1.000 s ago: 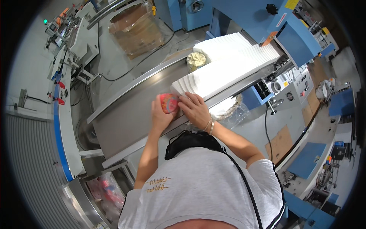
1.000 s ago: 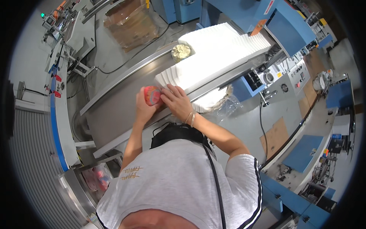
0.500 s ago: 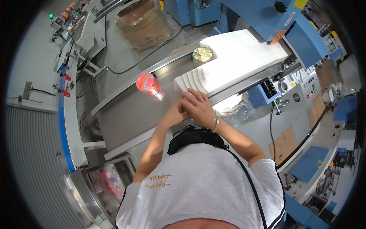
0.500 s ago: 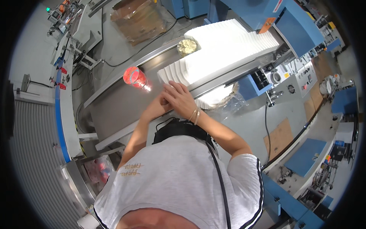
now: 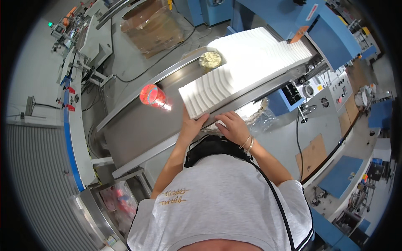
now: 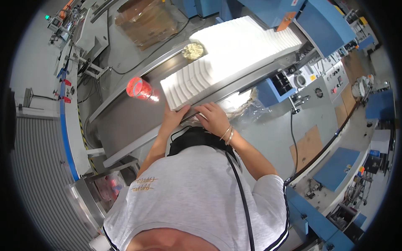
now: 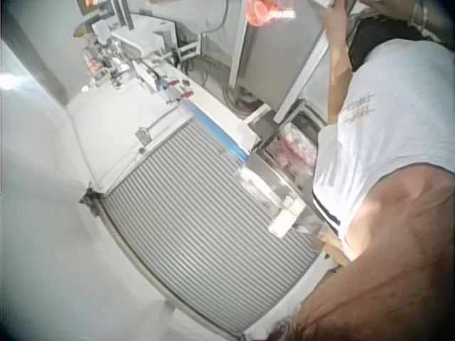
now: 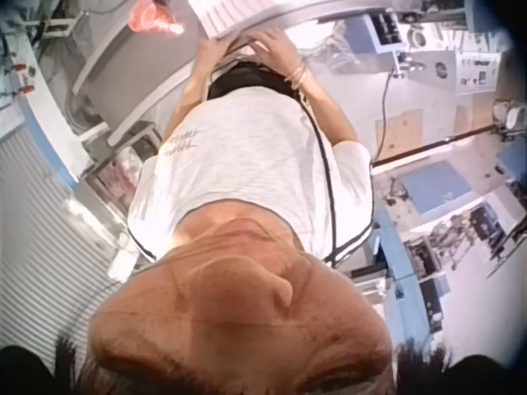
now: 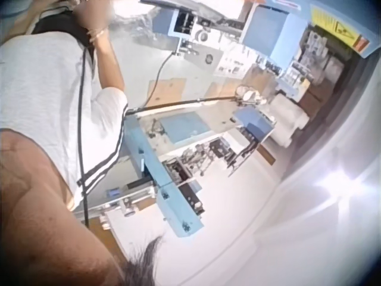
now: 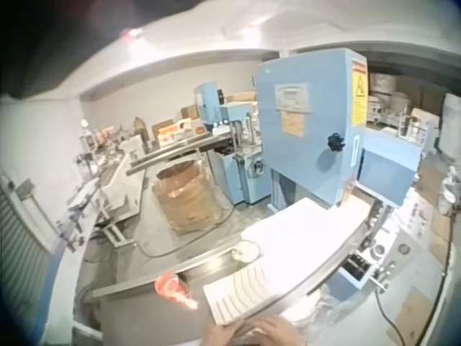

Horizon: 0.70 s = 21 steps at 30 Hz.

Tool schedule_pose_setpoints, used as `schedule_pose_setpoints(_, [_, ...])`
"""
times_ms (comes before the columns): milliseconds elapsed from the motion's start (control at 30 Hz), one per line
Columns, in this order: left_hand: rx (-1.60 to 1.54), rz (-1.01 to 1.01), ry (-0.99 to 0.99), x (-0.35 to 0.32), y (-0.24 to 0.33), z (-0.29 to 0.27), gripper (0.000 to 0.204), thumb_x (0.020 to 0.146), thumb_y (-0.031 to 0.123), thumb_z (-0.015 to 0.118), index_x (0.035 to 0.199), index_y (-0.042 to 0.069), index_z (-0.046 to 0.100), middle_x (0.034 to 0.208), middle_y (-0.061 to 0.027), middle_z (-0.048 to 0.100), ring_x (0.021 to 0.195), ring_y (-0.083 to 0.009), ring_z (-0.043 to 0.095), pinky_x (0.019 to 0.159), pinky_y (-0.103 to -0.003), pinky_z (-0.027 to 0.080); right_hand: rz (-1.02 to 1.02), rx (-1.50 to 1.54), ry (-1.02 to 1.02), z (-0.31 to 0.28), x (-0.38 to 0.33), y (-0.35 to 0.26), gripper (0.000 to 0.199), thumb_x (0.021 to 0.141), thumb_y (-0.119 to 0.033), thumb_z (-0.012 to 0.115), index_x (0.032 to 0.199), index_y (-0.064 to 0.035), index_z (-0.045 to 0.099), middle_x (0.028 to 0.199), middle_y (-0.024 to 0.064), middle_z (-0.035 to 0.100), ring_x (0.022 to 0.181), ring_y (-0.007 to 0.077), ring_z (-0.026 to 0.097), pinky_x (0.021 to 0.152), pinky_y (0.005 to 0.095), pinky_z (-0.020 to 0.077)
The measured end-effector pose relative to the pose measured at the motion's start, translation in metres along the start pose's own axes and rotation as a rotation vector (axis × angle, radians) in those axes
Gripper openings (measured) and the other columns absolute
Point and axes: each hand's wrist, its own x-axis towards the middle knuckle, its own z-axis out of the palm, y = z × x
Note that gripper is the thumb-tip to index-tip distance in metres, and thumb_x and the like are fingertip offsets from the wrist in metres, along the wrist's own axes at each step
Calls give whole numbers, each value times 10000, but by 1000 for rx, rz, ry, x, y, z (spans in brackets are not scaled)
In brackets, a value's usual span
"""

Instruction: The person is taking stacks of folded paper napkins from a processing machine and placing them onto a packaging conveyor belt.

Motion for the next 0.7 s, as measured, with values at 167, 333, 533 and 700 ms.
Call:
schedule_pose_setpoints(167, [61, -80, 27, -4, 17, 1, 682, 759, 197, 760, 1284, -60, 408, 1188, -199, 560, 1055, -294, 562, 910, -348, 441, 40, -28, 23, -18, 0, 27, 244, 744, -104, 694, 979, -71, 633, 925, 90, 627, 877, 293, 565, 774, 378, 473])
schedule_pose_setpoints(333, [189, -53, 36, -5, 26, 2, 621, 734, 107, 747, 1264, -39, 458, 1186, -196, 558, 1086, -310, 543, 939, -373, 412, 101, -68, 104, -42, 0, 62, 229, 762, -99, 683, 982, -62, 633, 921, 89, 629, 863, 289, 569, 775, 374, 473])
schedule_pose_setpoints(533, [198, -147, 157, -7, 20, 8, 680, 705, 127, 771, 1280, -32, 443, 1183, -198, 566, 1074, -300, 553, 929, -355, 418, 264, -126, 229, -86, 0, 97, 242, 780, -74, 661, 1018, -38, 635, 982, 120, 643, 927, 298, 597, 823, 357, 483])
schedule_pose_setpoints(700, [206, -209, 173, -7, 23, 8, 701, 683, 128, 783, 1277, -29, 447, 1160, -185, 576, 1039, -262, 557, 912, -330, 423, 498, -78, 463, -125, 7, 141, 341, 807, -114, 634, 1131, -24, 580, 1015, 157, 631, 904, 315, 595, 820, 373, 480])
